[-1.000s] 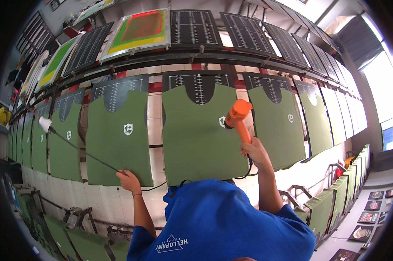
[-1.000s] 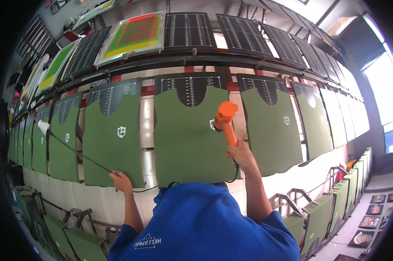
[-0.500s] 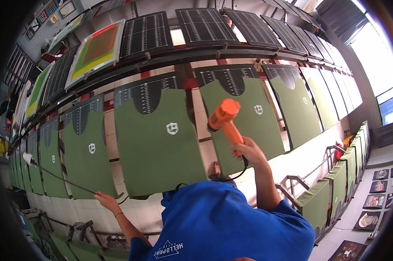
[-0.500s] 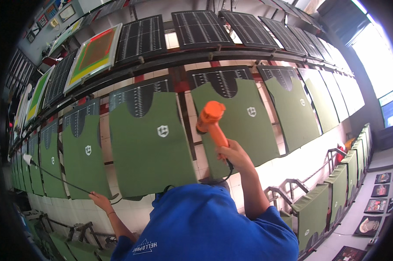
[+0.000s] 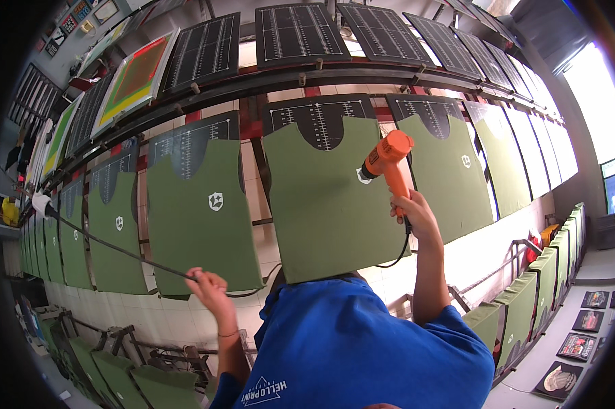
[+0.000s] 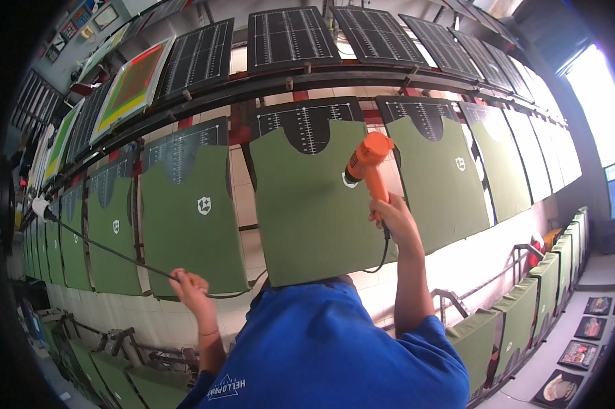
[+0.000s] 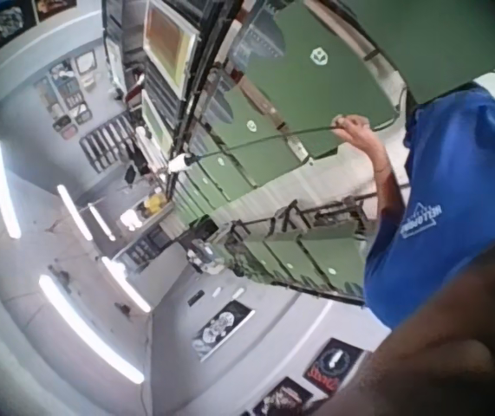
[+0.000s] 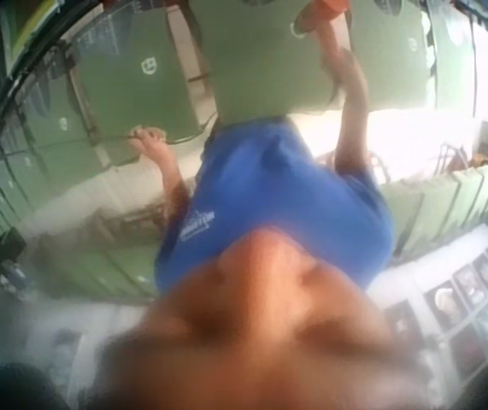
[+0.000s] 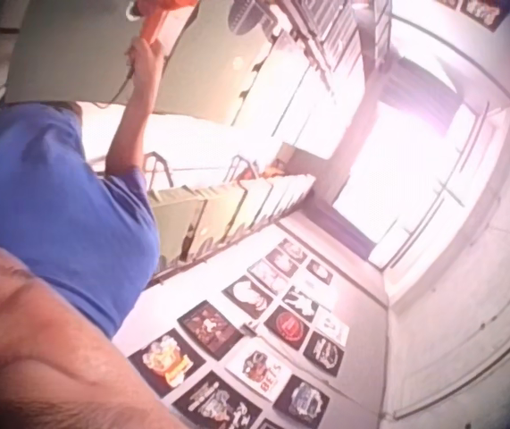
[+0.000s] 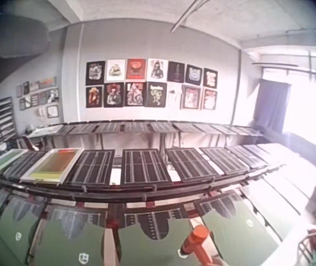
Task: The person uses a squeegee to spread white ink across a screen printing frame positioned over a green t-shirt. After removing the frame, the person uses a heat gun to dry the printed design on the shirt.
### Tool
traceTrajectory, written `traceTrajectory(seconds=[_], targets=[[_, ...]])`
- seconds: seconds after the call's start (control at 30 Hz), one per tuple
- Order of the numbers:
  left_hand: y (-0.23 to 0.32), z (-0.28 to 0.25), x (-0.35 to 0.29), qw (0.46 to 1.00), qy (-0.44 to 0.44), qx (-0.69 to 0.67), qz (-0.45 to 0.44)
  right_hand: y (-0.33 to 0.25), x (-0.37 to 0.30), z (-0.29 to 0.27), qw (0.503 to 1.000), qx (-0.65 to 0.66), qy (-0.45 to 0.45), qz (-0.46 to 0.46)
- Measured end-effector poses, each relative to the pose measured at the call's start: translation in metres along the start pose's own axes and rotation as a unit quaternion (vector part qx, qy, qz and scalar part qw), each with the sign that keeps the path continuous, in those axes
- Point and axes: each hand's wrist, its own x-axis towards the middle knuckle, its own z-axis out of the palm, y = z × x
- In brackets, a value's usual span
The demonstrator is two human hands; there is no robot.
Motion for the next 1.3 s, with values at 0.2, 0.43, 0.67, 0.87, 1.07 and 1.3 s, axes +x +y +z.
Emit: traceTrajectory(seconds=[0.2,0.43,0.67,0.87,1.07,1.3], targets=[[-0.088,0.005,-0.018,0.995,-0.029,0.100,-0.013,-0.004,0.019,-0.007,0.999,-0.005,-0.035,0.009],[-0.134,-0.036,0.028,0.974,0.037,0.216,0.052,0.001,0.027,0.004,0.999,-0.029,-0.029,-0.016],[-0.155,-0.035,0.054,0.929,0.071,0.350,0.094,0.003,0.029,0.005,0.999,-0.044,-0.008,-0.017],[-0.152,-0.018,0.052,0.885,0.086,0.445,0.101,0.009,0.031,0.000,0.999,-0.023,0.016,-0.018],[-0.149,-0.012,0.052,0.861,0.102,0.493,0.075,0.002,0.026,-0.004,1.000,-0.003,-0.017,0.010],[-0.149,-0.010,0.053,0.856,0.118,0.501,0.055,0.004,0.020,0.002,0.998,-0.061,-0.007,-0.013]])
